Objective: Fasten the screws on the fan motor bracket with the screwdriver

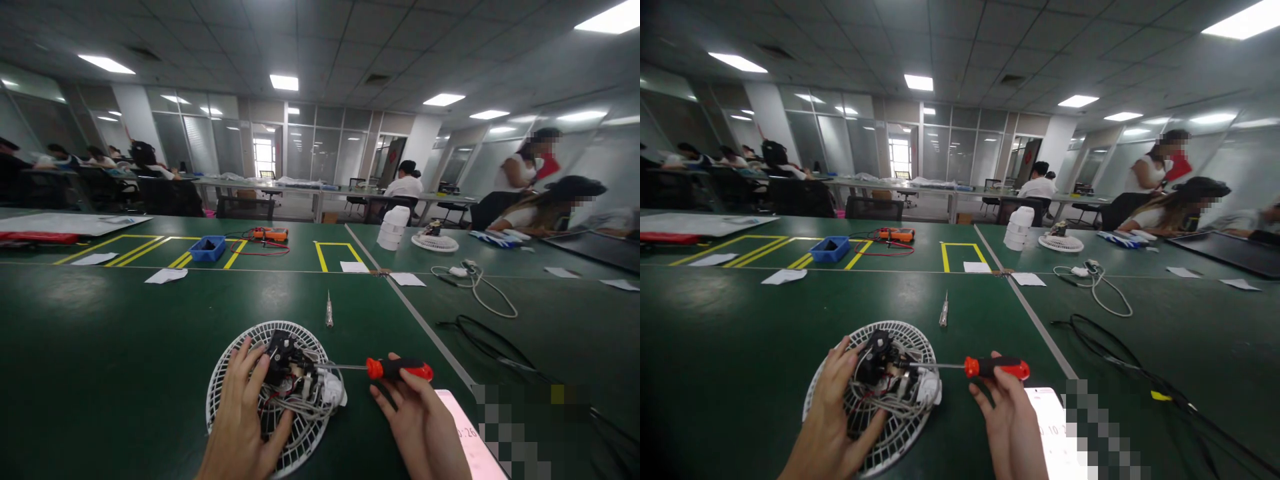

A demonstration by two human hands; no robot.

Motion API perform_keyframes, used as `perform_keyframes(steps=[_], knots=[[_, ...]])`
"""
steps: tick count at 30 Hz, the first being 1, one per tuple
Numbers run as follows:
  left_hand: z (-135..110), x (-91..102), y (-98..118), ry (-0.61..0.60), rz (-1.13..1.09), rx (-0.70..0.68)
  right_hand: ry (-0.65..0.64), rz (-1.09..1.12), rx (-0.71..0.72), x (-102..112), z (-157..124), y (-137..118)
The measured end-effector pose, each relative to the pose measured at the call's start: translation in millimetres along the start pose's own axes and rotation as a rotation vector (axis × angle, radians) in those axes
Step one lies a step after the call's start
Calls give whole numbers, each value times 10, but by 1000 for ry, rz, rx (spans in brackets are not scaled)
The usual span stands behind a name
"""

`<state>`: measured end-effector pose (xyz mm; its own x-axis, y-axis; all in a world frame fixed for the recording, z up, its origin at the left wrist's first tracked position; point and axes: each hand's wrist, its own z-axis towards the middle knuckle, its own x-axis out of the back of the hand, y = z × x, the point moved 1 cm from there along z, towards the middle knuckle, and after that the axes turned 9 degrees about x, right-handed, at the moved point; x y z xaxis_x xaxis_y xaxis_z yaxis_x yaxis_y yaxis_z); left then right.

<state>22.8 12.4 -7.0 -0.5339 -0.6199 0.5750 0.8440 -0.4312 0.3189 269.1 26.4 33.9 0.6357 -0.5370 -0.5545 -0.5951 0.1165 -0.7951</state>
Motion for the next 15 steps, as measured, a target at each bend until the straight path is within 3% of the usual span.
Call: perform_keyframes(steps=[8, 15], knots=[[-17, -4, -9, -47, -11, 76, -12, -56, -73, 4, 56, 81], [-29, 0, -3, -55, 10, 74, -22, 7, -54, 34, 26, -9]])
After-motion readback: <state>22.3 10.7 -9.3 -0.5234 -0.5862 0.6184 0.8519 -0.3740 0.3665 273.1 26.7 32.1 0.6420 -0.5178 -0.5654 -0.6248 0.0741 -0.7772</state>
